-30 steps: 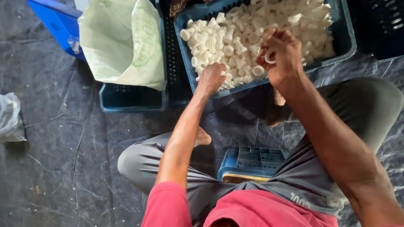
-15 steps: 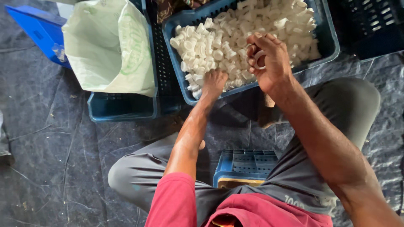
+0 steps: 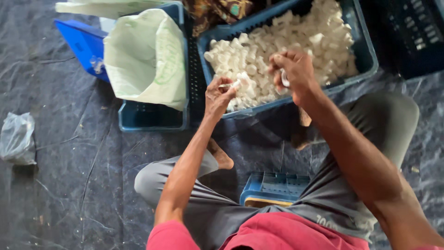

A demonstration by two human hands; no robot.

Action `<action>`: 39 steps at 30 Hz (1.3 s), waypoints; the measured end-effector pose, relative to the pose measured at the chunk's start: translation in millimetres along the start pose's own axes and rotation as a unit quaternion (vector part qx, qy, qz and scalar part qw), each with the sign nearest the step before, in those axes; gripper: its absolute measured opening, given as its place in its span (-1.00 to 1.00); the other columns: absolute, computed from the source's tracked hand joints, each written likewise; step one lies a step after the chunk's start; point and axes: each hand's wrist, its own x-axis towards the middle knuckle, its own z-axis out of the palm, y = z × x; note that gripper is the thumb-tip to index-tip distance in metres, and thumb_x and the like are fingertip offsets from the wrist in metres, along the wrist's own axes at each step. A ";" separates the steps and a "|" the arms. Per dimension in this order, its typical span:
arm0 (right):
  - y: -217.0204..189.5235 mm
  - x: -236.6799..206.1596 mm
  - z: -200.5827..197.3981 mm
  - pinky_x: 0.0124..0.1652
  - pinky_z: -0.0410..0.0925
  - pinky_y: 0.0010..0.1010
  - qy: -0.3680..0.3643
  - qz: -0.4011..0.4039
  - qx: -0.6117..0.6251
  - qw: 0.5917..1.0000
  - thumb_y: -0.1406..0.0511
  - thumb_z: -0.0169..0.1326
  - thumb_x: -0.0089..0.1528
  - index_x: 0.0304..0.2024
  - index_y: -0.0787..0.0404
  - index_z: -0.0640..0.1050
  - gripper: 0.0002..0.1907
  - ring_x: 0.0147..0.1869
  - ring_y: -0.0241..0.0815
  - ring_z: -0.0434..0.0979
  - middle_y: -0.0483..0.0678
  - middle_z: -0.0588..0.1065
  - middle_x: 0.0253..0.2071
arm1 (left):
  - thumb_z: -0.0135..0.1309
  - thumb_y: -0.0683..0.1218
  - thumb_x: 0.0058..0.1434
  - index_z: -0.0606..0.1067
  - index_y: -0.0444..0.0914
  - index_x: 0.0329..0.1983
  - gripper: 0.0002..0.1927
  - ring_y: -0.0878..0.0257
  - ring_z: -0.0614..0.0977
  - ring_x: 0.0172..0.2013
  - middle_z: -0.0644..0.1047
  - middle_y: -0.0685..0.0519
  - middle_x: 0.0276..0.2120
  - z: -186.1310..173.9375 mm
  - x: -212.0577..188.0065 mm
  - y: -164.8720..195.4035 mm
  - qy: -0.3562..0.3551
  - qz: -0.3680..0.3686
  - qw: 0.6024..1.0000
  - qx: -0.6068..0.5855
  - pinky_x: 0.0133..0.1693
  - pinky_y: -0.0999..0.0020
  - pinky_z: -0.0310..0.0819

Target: The person sits on a low stool and separates white plastic bottle caps from their inner rings by hand. They pick up a cap, pull the ring off, and place the separated parts into different blue baskets. Another person is visible nearby performing the same task.

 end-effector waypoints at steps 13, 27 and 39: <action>16.2 -43.6 67.9 -0.56 0.31 -0.55 -0.198 0.041 -0.017 0.979 0.15 0.14 0.33 0.02 0.33 0.54 -0.61 -0.54 -0.32 0.47 -0.06 0.55 -0.38 | 0.17 -0.07 0.30 0.41 -0.38 0.12 -0.59 -0.20 0.59 -0.16 0.50 -0.21 -0.14 -42.4 -85.5 90.0 0.077 0.368 0.911 0.166 -0.15 0.10 0.51; 35.2 -52.2 90.9 -0.26 0.40 -0.57 -0.174 -0.108 -0.175 0.963 0.49 0.19 0.26 0.18 0.35 0.50 -0.58 -0.10 -0.35 0.51 0.00 0.53 0.11 | -0.05 0.17 0.52 0.59 -0.36 -0.30 -0.47 0.02 0.57 -0.48 0.51 -0.12 -0.53 -30.0 -57.8 35.7 0.125 0.030 0.991 -0.041 -0.39 0.14 0.43; 26.2 -49.9 84.8 -0.18 0.48 -0.61 -0.209 -0.007 -0.179 0.961 0.44 0.19 0.22 0.31 0.27 0.41 -0.42 -0.13 -0.37 0.63 0.05 0.59 -0.12 | 0.20 0.06 0.32 0.60 -0.32 -0.17 -0.67 0.38 0.67 -0.43 0.64 0.06 -0.42 -59.4 -70.0 48.3 -0.037 0.005 0.975 -0.219 -0.38 0.44 0.64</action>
